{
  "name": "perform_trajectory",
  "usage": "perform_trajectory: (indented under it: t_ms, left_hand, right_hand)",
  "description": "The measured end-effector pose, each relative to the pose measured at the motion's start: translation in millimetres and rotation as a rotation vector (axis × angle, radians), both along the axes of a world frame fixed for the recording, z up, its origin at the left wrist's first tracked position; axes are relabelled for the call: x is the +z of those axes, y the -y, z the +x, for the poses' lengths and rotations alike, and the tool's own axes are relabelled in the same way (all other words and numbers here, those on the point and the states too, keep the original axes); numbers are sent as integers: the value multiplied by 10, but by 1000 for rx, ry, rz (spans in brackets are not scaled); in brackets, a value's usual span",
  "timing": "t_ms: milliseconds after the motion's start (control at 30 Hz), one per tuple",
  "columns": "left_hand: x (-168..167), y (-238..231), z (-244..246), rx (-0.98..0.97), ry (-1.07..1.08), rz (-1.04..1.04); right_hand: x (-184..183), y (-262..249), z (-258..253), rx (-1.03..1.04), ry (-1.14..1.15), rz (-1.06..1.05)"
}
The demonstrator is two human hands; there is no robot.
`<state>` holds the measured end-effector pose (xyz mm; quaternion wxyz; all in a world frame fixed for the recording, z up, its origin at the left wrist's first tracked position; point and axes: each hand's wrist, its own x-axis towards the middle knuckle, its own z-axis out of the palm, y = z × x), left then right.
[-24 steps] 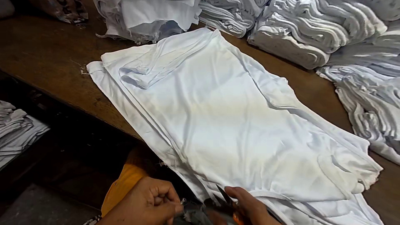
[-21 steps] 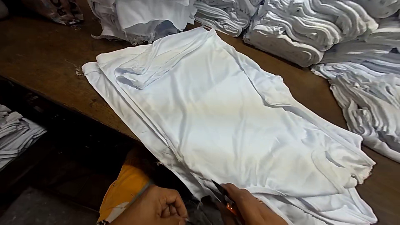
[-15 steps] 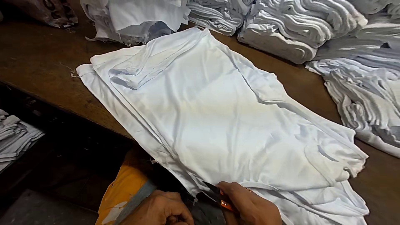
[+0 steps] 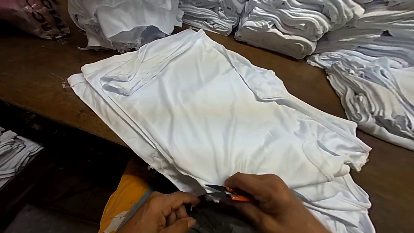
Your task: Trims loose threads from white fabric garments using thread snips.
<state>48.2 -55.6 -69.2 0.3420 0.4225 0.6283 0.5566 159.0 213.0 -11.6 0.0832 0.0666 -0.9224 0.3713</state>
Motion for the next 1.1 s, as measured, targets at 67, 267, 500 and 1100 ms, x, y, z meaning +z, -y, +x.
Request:
perform_trajectory:
  t_ms: [67,267,500,1100]
  left_hand:
    - [59,9,-69,44,-128,38]
    - [475,-26,-577,462,-566,84]
    - [306,-191,-604,572,-739,-57]
    - [313,-575,61,190,567,-3]
  right_hand:
    - [271,-172,-73,-105,-36,-281]
    - [262,-788,-177,-875,-231,-96]
    - [-230,-1076,-84,-714,-149,269]
    - [-296,308,365,-403,-138,-227]
